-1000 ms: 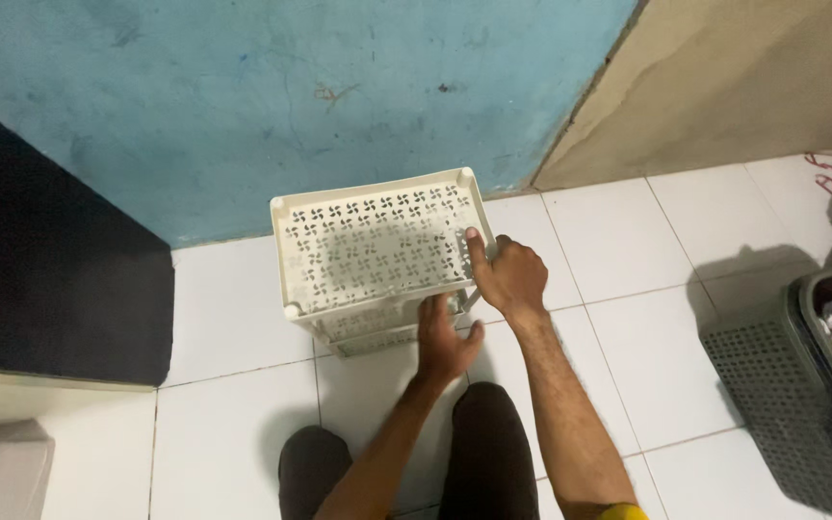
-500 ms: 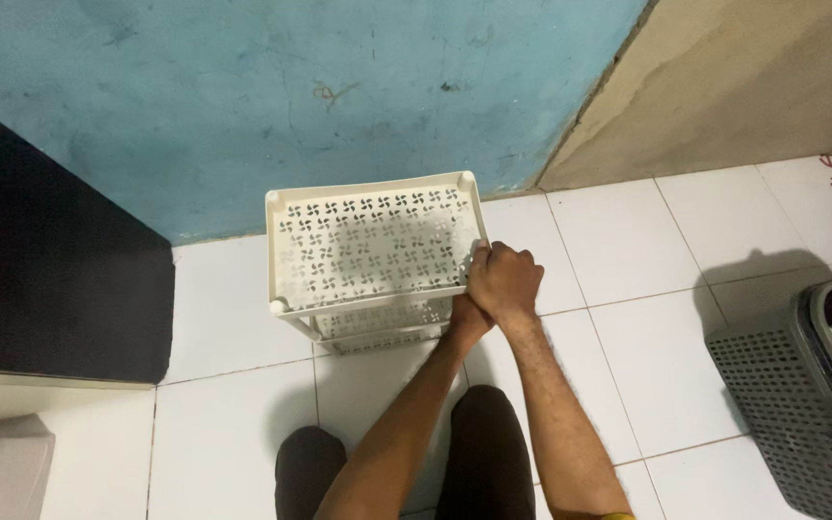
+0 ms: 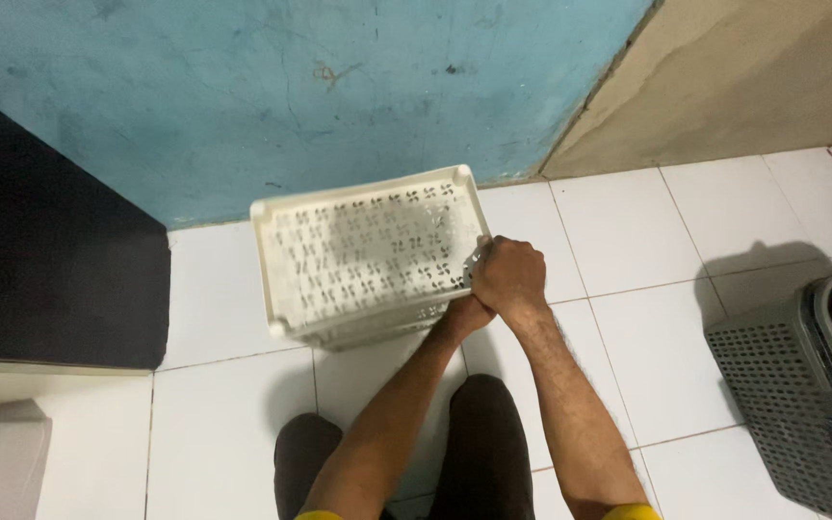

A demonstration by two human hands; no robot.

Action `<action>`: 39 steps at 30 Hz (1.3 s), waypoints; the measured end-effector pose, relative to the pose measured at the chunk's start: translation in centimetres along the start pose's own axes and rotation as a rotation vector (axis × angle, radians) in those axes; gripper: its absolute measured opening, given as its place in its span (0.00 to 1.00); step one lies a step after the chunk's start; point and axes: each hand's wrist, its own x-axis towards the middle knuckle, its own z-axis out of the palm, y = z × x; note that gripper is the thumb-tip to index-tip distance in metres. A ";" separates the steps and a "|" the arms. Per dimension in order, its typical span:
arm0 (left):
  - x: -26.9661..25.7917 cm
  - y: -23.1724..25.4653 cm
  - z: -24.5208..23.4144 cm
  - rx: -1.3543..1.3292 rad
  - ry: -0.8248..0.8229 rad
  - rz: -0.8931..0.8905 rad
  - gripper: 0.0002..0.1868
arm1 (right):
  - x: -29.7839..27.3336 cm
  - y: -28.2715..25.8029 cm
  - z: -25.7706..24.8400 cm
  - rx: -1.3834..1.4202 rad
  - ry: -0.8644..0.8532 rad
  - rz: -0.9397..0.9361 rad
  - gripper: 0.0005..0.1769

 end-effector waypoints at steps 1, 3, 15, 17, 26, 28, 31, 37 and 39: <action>0.3 0.4 -0.6 -0.024 -0.014 -0.014 0.17 | 0.3 -0.1 -0.4 -0.008 -0.018 0.012 0.24; 0.3 2.1 -1.8 -0.131 -0.019 -0.066 0.12 | 0.9 -0.2 -1.1 -0.056 -0.100 0.027 0.21; 0.1 3.2 -7.8 -0.445 -0.007 -0.137 0.31 | 0.0 -1.4 -2.6 -0.140 -0.125 0.089 0.27; 0.6 1.5 -8.8 -0.478 0.085 -0.227 0.30 | 0.1 -1.9 -3.3 -0.142 -0.158 0.088 0.31; 7.1 -1.4 -9.6 -0.484 0.293 -0.435 0.28 | 7.0 -1.8 -3.3 0.044 0.221 0.018 0.40; 6.9 -1.5 -9.8 -0.484 0.310 -0.442 0.28 | 9.7 -2.2 -2.6 0.022 0.137 0.030 0.42; 6.4 -2.0 -9.7 -0.487 0.318 -0.459 0.27 | 12.7 -3.2 -1.3 -0.009 0.027 0.056 0.45; 5.3 -2.6 -9.2 -0.503 0.313 -0.478 0.25 | 13.6 -4.4 0.3 -0.077 -0.118 0.118 0.47; 5.3 -2.7 -9.2 -0.507 0.319 -0.464 0.25 | 13.3 -4.3 0.7 -0.068 -0.038 0.092 0.43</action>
